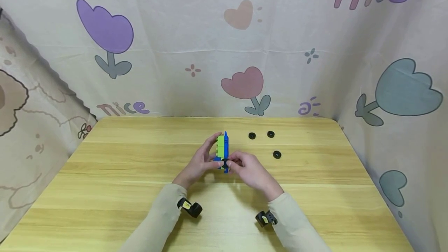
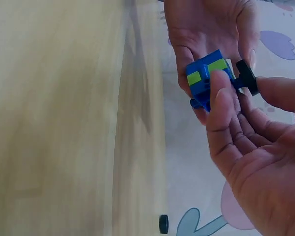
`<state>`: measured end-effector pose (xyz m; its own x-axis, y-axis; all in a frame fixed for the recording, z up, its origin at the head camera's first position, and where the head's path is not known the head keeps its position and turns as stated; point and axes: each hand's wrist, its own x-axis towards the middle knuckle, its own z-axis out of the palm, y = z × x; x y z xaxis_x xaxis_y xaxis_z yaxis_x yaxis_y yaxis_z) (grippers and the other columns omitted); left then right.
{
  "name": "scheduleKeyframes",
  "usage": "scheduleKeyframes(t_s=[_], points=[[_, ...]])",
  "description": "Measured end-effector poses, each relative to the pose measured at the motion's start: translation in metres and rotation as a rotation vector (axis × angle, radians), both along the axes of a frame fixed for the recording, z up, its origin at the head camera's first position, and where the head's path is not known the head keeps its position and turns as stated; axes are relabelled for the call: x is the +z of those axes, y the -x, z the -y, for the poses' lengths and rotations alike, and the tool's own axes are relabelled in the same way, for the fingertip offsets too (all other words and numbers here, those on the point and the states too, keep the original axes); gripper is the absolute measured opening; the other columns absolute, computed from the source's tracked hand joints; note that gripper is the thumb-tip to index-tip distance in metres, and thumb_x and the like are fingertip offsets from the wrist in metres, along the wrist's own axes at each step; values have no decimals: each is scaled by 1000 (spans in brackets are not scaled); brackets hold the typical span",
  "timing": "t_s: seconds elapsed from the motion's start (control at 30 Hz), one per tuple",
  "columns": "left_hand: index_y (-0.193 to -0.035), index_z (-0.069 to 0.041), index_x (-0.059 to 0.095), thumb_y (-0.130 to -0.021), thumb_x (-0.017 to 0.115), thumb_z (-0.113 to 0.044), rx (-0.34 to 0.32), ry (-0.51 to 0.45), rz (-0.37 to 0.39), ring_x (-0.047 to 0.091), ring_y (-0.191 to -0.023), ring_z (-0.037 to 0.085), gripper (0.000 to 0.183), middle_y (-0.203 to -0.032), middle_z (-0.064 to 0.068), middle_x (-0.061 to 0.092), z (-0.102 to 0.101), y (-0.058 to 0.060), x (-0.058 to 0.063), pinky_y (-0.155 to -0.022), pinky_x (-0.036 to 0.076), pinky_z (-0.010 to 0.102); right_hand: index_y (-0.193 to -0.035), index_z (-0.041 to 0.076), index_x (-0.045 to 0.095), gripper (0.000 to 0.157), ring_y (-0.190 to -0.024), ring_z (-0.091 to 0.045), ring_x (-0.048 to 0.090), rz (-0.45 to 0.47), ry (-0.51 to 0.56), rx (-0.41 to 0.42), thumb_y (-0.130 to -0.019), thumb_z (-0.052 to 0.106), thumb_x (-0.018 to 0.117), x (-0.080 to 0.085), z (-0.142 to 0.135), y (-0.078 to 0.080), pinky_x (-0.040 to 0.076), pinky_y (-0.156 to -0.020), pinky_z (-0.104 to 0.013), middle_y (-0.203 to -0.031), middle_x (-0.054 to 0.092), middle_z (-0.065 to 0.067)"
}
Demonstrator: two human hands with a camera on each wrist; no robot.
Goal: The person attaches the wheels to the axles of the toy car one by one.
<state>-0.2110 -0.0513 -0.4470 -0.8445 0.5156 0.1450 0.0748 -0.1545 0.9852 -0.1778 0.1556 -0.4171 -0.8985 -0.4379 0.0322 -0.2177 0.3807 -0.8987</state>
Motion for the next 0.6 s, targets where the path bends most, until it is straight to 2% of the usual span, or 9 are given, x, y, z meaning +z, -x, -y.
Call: scheduleKeyframes(t_s=[0.2,0.4,0.6], points=[[-156,-20,22,-88,68,3,20,-30,-3,56,-117,40,86,-160,12,15,-2,-2,3,-85,54,40,-105,-4,62,16,-83,-38,65,41,83,-10,-100,10,56,1,0,1,53,-77,-53,-87,67,-10],[-156,-19,23,-88,67,5,19,-24,-3,56,-116,41,85,-160,12,14,-2,-2,0,-85,54,41,-104,0,63,13,-86,-39,64,61,70,10,-100,11,56,0,-1,2,52,-80,-54,-89,66,-9],[-154,-22,28,-96,58,0,16,-34,-41,57,-114,37,69,-159,6,18,0,0,0,-84,53,39,-103,3,64,14,-87,-38,64,27,54,15,-100,15,58,1,-2,2,53,-79,-52,-91,67,-7]])
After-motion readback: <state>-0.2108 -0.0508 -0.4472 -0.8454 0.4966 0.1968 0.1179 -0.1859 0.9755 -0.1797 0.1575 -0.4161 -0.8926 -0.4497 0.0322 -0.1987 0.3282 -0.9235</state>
